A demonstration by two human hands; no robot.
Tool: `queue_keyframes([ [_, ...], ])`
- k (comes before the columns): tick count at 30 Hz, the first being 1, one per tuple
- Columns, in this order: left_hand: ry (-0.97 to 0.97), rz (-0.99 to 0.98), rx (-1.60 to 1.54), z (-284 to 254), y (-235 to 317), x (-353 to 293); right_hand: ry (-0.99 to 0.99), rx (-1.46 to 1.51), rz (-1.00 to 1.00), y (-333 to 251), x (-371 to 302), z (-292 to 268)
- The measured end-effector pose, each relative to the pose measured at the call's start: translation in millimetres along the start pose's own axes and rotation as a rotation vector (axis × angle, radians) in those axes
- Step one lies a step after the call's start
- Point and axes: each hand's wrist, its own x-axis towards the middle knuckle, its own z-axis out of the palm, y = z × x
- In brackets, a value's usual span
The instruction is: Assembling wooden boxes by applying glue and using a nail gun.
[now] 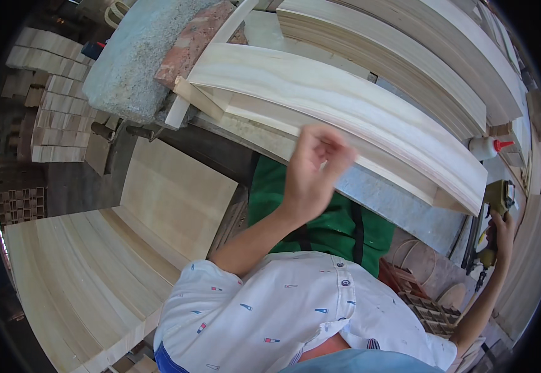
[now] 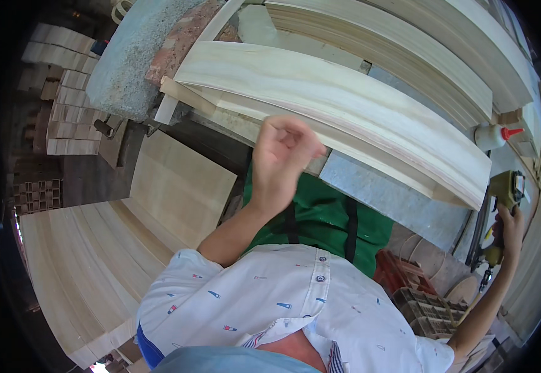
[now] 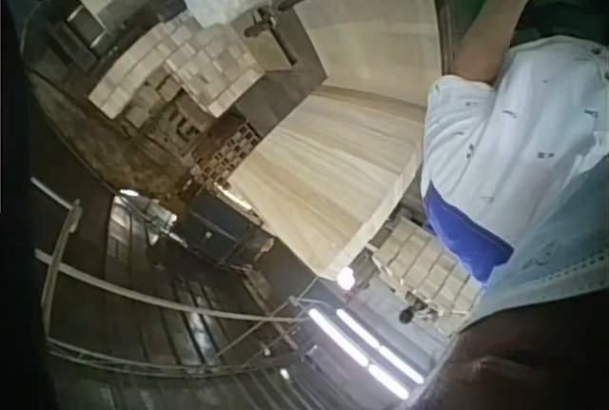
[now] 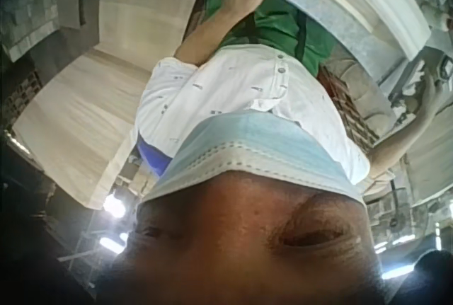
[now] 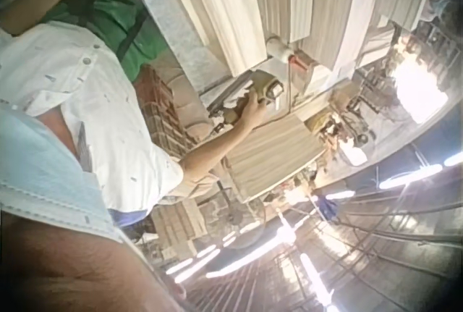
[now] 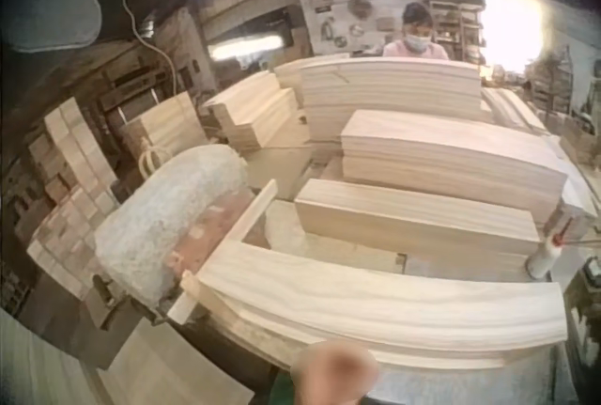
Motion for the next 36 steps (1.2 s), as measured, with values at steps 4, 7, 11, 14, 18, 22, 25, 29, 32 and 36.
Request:
queue_keyframes([
  [4,0.216,-0.195,-0.291,-7,-17,11,0.011,0.044,0.027,0,-7,18],
  [7,0.262,-0.03,-0.376,-1,-19,29,0.066,0.012,0.012,-3,-15,23],
  [11,0.32,-0.074,-0.374,5,-14,39,0.055,0.025,0.014,-6,-16,25],
  [14,0.306,-0.044,-0.37,10,-11,35,0.064,0.007,0.023,-3,-13,25],
  [18,0.27,-0.008,-0.311,18,-10,40,0.042,-0.105,-0.016,0,-12,21],
  [22,0.043,0.005,-0.292,12,24,84,0.064,-0.025,-0.068,2,-16,21],
  [25,-0.112,-0.053,-0.249,-2,78,144,-0.012,0.033,-0.159,0,-16,23],
  [29,-0.407,-0.049,0.115,7,143,226,-0.105,0.143,-0.469,-2,-23,17],
  [32,-0.459,0.071,0.388,43,148,254,-0.101,0.174,-0.401,-12,-29,13],
  [36,-0.629,0.024,0.599,96,115,239,0.007,-0.04,-0.014,-25,-35,10],
])
